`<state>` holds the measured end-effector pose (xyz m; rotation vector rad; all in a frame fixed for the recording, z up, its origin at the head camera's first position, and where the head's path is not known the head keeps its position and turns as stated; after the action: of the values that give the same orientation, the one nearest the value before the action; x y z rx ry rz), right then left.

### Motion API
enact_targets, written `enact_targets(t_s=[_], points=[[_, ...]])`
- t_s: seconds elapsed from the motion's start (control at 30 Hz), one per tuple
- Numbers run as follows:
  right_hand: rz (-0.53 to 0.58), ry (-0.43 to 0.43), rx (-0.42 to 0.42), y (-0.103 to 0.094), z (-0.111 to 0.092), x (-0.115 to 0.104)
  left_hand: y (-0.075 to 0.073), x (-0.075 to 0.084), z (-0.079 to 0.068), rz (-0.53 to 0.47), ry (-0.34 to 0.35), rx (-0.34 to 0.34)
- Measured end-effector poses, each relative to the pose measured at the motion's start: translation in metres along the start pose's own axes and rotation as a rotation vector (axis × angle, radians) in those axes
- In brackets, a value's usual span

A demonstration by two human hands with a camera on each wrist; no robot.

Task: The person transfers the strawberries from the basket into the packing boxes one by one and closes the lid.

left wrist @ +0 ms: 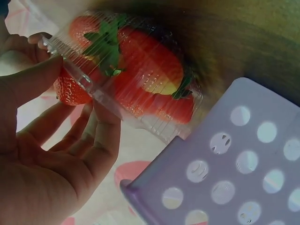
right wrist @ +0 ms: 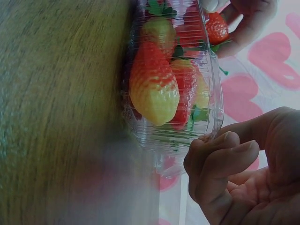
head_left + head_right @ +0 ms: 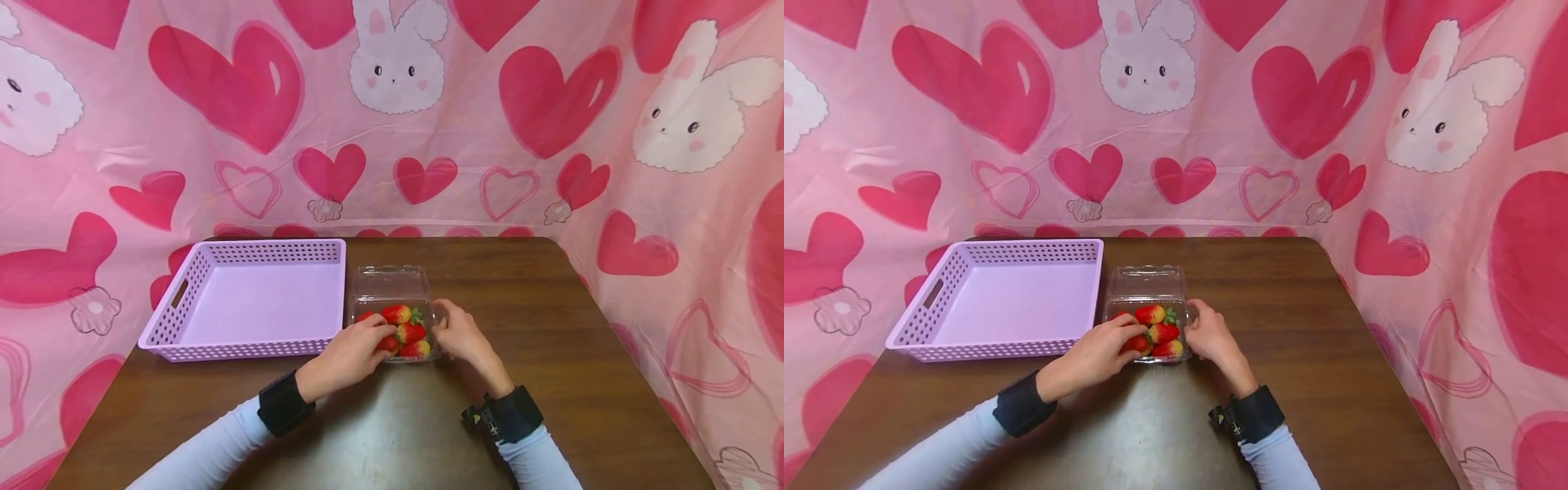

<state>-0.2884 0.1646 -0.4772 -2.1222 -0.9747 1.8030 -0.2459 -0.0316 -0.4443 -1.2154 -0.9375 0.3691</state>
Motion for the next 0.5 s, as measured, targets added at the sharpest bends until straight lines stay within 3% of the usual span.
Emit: enact_targets(t_s=[0.5], points=[[-0.003,0.003,0.009,0.0,0.0005,0.0,0.0031,0.0019,-0.0084,0.058,0.025,0.09]])
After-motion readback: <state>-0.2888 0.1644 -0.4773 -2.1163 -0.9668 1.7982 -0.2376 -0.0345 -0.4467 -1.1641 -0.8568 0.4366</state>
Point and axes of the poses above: each hand's wrist, its own z-axis towards the middle knuckle, its own y-axis out of the palm, x = y × z, the point moved 7 cm from there along z, towards the middle knuckle, and after that the axes turned 7 degrees about -x, right-handed, at the moved point
